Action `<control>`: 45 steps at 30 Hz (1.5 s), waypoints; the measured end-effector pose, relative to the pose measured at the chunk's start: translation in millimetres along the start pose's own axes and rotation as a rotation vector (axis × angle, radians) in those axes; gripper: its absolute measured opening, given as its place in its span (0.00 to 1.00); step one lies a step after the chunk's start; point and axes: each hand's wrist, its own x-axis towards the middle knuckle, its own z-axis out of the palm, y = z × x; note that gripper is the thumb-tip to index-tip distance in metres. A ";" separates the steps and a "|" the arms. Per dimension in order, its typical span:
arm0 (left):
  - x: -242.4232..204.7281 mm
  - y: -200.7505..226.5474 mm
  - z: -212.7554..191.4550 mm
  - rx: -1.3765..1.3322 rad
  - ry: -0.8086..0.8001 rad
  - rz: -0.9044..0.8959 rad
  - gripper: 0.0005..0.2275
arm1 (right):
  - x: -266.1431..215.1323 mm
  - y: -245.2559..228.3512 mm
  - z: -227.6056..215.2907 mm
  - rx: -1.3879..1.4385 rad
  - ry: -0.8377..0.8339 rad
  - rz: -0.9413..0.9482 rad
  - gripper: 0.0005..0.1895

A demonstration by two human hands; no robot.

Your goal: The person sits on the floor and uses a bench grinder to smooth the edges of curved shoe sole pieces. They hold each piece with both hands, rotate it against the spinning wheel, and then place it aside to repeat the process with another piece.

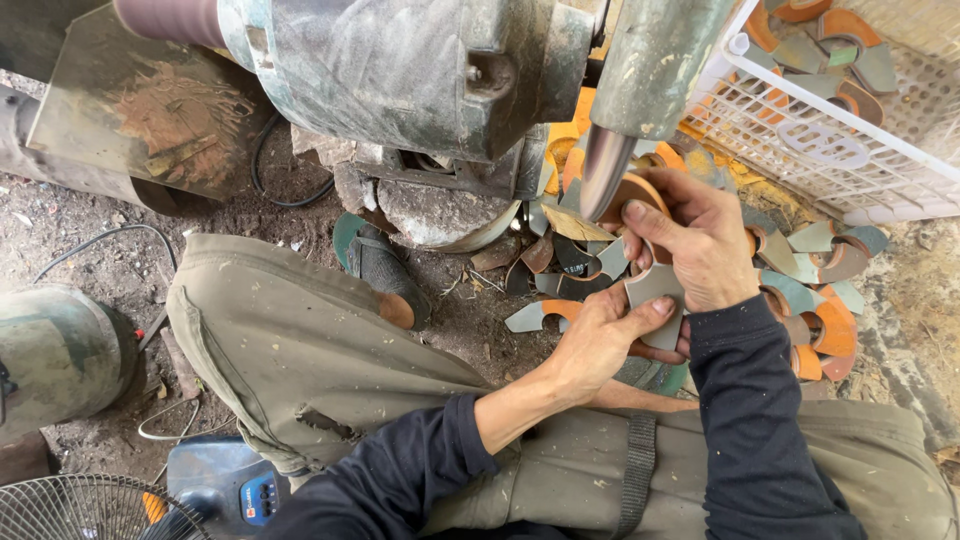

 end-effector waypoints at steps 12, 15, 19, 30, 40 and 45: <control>-59.5 98.5 -27.3 1.103 0.316 0.255 0.09 | -28.4 15.6 -10.1 0.063 0.093 -0.129 0.23; -65.3 104.9 -20.4 1.276 0.331 0.440 0.06 | -27.9 20.1 4.1 -0.025 0.060 -0.246 0.31; -52.1 107.9 -22.6 1.263 0.303 0.422 0.09 | -26.2 24.4 10.9 -0.130 0.097 -0.368 0.33; -38.5 115.8 -30.1 1.267 0.337 0.395 0.11 | -22.4 19.8 13.3 -0.208 0.128 -0.464 0.37; -35.5 120.5 -29.9 1.196 0.341 0.332 0.10 | -19.4 14.7 16.6 -0.262 0.161 -0.457 0.36; -35.0 121.1 -30.5 1.189 0.353 0.300 0.10 | -18.5 13.8 17.2 -0.274 0.165 -0.452 0.35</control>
